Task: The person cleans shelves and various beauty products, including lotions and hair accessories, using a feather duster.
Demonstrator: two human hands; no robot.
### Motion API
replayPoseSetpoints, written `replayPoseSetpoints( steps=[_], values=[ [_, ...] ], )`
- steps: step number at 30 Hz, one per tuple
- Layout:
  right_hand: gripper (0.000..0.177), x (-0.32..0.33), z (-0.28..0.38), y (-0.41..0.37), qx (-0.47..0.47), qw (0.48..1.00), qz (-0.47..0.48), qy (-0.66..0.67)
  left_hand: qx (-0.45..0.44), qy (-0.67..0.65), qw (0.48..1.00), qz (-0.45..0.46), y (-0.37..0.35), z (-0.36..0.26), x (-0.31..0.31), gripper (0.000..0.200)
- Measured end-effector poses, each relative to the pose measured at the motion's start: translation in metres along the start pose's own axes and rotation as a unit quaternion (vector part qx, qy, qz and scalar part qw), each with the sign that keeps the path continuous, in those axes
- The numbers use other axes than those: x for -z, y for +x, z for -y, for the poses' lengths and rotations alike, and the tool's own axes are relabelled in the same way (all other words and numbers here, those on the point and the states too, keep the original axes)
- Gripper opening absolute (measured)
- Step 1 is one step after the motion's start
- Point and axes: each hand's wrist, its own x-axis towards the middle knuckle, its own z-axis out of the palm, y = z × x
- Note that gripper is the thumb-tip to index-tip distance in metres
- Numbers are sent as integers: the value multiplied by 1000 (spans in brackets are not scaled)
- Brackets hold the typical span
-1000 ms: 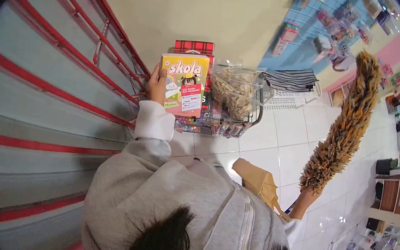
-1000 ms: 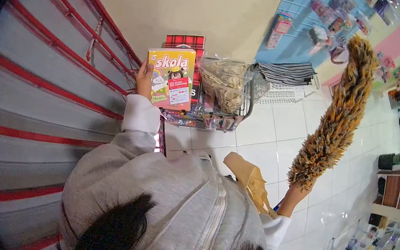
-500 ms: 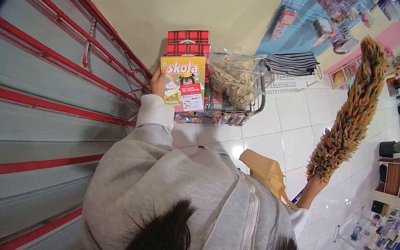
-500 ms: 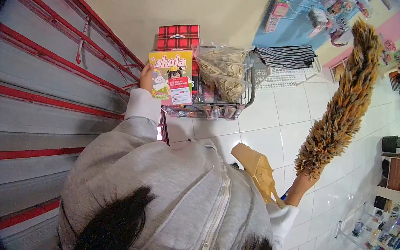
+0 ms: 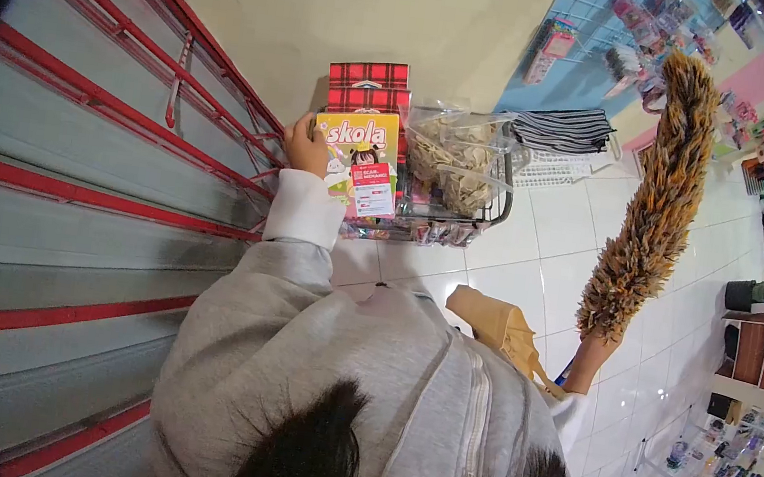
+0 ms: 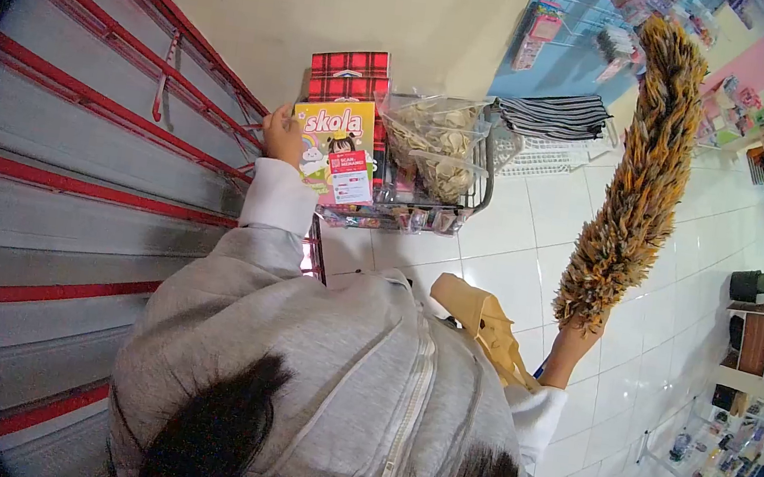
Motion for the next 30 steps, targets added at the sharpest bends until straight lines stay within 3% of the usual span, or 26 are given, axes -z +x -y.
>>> replayPoseSetpoints(
  steps=[9,12,16,23,26,30],
  values=[
    [44,-3,-4,1,-3,1000,-4,2,-122,-5,989,79,10,-30,3,28],
    [44,-3,-4,1,-4,1000,-5,1,-107,-67,985,121,-5,-54,-2,28],
    [44,-2,-5,1,-6,1000,-9,0,-170,-51,971,161,-21,-71,-13,29],
    [43,3,-10,-1,-21,1000,-17,-7,-190,-53,960,198,-48,-63,-31,29],
    [43,7,-13,-2,-26,999,-20,-10,-174,-74,960,208,-51,-55,-26,28],
    [43,10,-17,0,-32,999,-17,-15,-172,-68,975,122,-50,-46,-9,30]
  ],
)
